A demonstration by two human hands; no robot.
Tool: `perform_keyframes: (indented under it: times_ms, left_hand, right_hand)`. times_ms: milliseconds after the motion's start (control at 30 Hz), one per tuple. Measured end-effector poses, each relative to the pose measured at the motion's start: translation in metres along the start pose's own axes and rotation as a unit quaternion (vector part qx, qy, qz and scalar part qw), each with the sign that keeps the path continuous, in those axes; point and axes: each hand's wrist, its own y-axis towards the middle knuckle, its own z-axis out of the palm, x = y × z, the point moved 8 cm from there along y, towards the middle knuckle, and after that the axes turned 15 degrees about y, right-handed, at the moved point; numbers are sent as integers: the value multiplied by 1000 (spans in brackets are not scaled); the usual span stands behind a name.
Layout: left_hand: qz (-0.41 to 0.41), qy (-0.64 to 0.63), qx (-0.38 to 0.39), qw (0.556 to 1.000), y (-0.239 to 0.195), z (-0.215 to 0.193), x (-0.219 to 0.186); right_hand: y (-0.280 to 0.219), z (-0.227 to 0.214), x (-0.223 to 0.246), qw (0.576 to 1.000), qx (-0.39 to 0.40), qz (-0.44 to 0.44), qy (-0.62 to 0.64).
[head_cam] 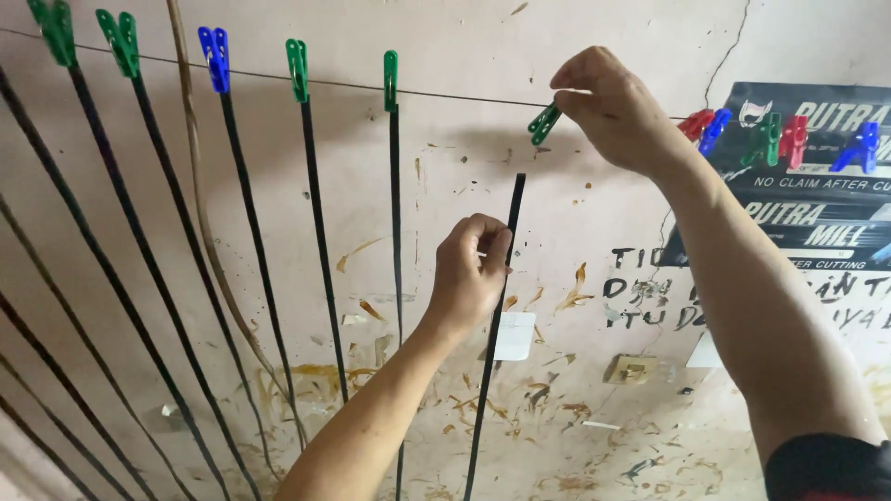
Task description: Applying edge paint to leather strips using a specialized applicator and hanging them on a wire rack with clips to dry.
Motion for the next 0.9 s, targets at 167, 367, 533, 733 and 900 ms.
perform_keyframes:
  times_ms: [167, 367, 533, 733, 900]
  left_hand:
    - [6, 47, -1, 999, 3, -5, 4]
    - [6, 54, -5, 999, 2, -10, 1]
    - [3, 45, -8, 999, 6, -13, 7]
    - [9, 43, -14, 999, 18, -12, 14]
    - [-43, 51, 7, 998, 28, -16, 17]
  right_hand:
    - [-31, 3, 17, 952, 24, -173, -253]
    - [-19, 34, -9, 942, 88, -137, -295]
    - [7, 40, 4, 962, 58, -168, -207]
    - [34, 41, 20, 999, -21, -43, 8]
    - [48, 47, 18, 998, -7, 24, 64]
